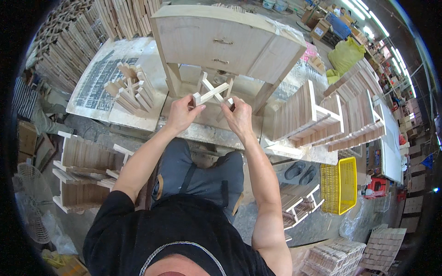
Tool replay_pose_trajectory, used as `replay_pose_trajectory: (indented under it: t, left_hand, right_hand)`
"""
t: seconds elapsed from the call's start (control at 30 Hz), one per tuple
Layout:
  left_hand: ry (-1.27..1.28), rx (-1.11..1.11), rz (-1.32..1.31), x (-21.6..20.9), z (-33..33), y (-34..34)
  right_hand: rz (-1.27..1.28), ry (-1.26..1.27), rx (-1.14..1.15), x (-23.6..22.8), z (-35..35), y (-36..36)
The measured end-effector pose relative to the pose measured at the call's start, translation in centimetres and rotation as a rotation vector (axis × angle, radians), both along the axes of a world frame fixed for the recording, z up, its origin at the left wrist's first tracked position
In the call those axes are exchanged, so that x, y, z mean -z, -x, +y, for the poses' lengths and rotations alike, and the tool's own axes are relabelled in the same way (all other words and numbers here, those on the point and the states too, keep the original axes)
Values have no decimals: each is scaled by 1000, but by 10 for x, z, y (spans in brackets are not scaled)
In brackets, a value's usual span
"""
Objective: The recorder is assembling small wooden cross-shaped components and stacking them in a manufacturing setting.
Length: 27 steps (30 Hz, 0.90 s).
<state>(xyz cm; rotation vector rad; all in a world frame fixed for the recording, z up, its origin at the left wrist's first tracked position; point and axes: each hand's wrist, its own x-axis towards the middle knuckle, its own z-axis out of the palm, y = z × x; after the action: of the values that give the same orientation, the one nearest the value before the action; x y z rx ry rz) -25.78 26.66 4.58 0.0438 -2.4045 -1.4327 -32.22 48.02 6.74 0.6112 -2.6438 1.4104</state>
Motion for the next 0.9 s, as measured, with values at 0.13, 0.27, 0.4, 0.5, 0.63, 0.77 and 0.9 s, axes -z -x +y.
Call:
replay_pose_trajectory:
  t: [0.13,0.27,0.4,0.5,0.63,0.77,0.9]
  left_hand:
    - [79,-9,65,4,-2,33]
    - [152,-8,116,0,-2,55]
    - [152,-32,37,8,-9,71]
    - [217,-29,61,2,-5,72]
    - [272,-5,32,1,-13,75]
    - [250,9,67,1,-13,74]
    - [256,6,70,-3,-9,73]
  right_hand:
    - [122,-62,33,-2,-2,22]
    - [190,-59,83,-9,-9,41]
    - [53,-80,129,-9,-17,51]
    - [158,-114,101,6,-14,61]
    - [149,-139,65,5,-16,67]
    - [161,-171,25,-2,-16,68]
    - [122,-165,11,-6,-12,67]
